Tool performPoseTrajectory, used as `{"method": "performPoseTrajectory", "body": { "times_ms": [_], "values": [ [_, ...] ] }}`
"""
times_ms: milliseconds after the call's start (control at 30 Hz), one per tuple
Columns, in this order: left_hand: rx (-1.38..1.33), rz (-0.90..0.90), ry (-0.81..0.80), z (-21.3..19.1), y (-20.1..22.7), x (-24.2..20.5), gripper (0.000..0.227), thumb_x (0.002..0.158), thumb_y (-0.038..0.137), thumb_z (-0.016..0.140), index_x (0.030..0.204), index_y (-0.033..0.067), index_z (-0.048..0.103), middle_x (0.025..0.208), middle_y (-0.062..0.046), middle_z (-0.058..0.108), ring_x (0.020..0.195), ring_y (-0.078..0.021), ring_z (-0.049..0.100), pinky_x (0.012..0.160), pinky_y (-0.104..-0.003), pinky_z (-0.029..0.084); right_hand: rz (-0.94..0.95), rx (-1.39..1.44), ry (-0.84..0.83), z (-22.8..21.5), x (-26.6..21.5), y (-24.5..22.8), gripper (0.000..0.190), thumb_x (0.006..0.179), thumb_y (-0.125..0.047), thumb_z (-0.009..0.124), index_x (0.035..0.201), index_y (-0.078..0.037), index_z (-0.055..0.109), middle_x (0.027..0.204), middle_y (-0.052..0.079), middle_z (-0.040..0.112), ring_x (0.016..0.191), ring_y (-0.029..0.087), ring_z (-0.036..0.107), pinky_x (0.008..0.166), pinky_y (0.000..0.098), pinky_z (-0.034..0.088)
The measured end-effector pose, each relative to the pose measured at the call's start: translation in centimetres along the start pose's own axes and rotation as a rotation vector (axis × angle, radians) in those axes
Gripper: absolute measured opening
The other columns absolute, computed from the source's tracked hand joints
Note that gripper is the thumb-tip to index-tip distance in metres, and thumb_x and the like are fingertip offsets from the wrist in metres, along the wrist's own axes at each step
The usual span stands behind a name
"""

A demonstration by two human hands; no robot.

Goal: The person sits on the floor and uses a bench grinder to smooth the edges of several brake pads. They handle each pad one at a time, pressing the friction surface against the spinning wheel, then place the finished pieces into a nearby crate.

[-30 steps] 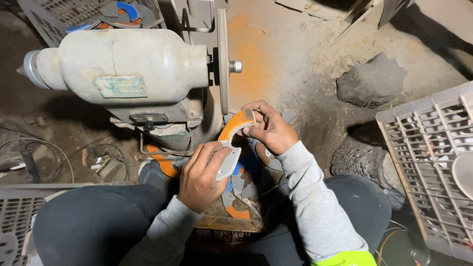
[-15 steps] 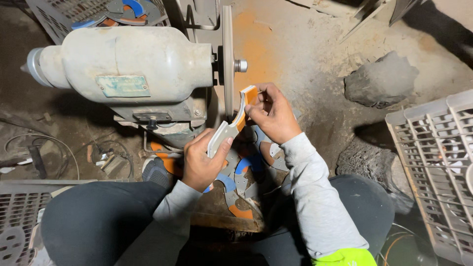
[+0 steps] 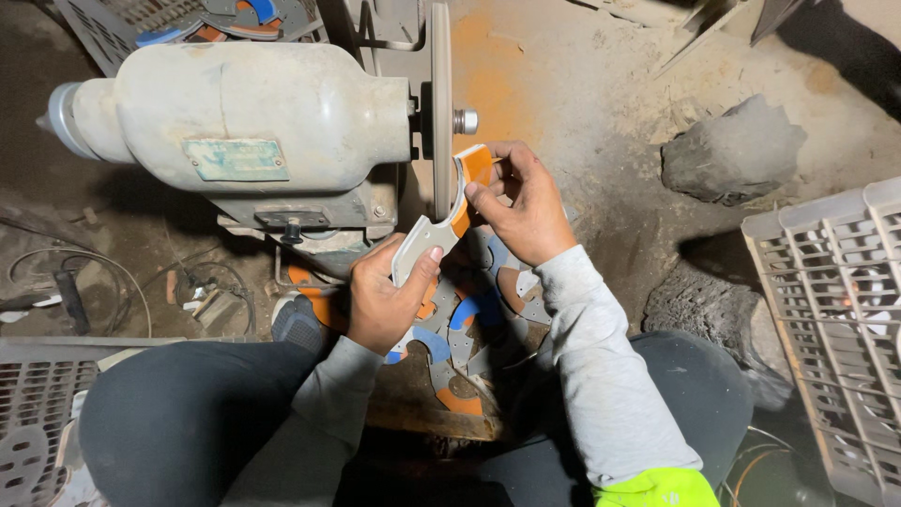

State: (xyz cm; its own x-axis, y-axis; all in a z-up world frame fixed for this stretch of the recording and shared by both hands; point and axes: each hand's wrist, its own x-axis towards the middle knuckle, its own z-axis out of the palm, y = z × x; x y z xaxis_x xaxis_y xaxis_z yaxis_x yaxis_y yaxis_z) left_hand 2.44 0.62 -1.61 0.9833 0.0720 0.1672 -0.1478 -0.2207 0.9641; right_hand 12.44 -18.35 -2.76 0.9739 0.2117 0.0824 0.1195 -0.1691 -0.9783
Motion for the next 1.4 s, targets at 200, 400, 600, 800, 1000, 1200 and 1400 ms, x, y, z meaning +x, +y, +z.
{"method": "performPoseTrajectory", "body": {
  "times_ms": [200,400,600,800,1000,1200,1400],
  "values": [
    [-0.03,-0.09,-0.043,-1.1,-0.5,0.4,0.019,0.097,0.017,0.07,0.091,-0.0003,0.072,0.075,-0.002,0.069,0.069,-0.0072,0.062,0.064,-0.026,0.051,0.047,0.079,0.016,1.0,-0.4,1.1,0.038,0.093,-0.006,0.071,0.127,0.0,0.055,0.091,-0.001,0.057,0.081,0.006,0.059,0.074,0.0227,0.054],
    [-0.005,0.047,-0.127,-3.2,-0.7,0.8,0.018,0.098,0.015,0.069,0.106,-0.0003,0.076,0.089,-0.003,0.075,0.079,-0.0063,0.066,0.069,-0.024,0.053,0.013,0.071,0.096,2.7,-2.0,2.7,0.033,0.096,-0.002,0.074,0.125,0.002,0.057,0.09,0.002,0.051,0.077,0.007,0.048,0.068,0.0227,0.045],
    [0.052,-0.182,-0.183,-4.8,-1.3,2.0,0.026,0.089,0.019,0.074,0.109,0.0025,0.077,0.071,-0.001,0.074,0.059,-0.0048,0.063,0.053,-0.024,0.051,0.229,0.356,0.119,4.6,-3.4,2.5,0.03,0.094,-0.008,0.066,0.116,-0.003,0.047,0.096,0.007,0.065,0.081,0.014,0.073,0.064,0.0304,0.068],
    [0.117,0.004,-0.149,-5.9,-0.3,2.2,0.021,0.09,0.016,0.074,0.103,-0.0005,0.077,0.084,-0.003,0.078,0.074,-0.0111,0.071,0.066,-0.028,0.055,0.62,0.404,-0.08,4.0,-4.9,3.9,0.025,0.097,-0.007,0.068,0.111,0.005,0.05,0.094,0.02,0.069,0.083,0.029,0.074,0.066,0.0385,0.065],
    [0.377,0.385,-0.181,-2.8,2.5,-1.0,0.033,0.074,0.005,0.078,0.107,-0.0001,0.073,0.095,-0.015,0.067,0.084,-0.0308,0.071,0.075,-0.039,0.057,0.284,0.614,-0.144,1.1,-4.3,5.6,0.031,0.093,0.006,0.061,0.121,0.0,0.051,0.108,0.013,0.072,0.1,0.023,0.073,0.09,0.0372,0.061],
    [0.445,0.491,-0.137,-1.6,3.4,-2.6,0.047,0.071,0.001,0.076,0.117,-0.0014,0.066,0.109,-0.017,0.065,0.095,-0.0387,0.069,0.083,-0.045,0.057,0.233,0.566,-0.149,0.2,-4.2,4.4,0.039,0.091,0.012,0.059,0.127,0.001,0.052,0.114,0.013,0.069,0.106,0.021,0.07,0.096,0.0372,0.061],
    [0.188,0.221,-0.024,-0.7,1.9,-2.1,0.024,0.093,0.004,0.071,0.117,-0.0026,0.07,0.105,-0.013,0.069,0.088,-0.0225,0.072,0.075,-0.034,0.057,0.154,0.28,-0.146,-0.8,-2.8,2.9,0.034,0.096,0.006,0.061,0.128,0.002,0.051,0.105,0.008,0.064,0.098,0.013,0.068,0.087,0.03,0.059]
  ]
}}
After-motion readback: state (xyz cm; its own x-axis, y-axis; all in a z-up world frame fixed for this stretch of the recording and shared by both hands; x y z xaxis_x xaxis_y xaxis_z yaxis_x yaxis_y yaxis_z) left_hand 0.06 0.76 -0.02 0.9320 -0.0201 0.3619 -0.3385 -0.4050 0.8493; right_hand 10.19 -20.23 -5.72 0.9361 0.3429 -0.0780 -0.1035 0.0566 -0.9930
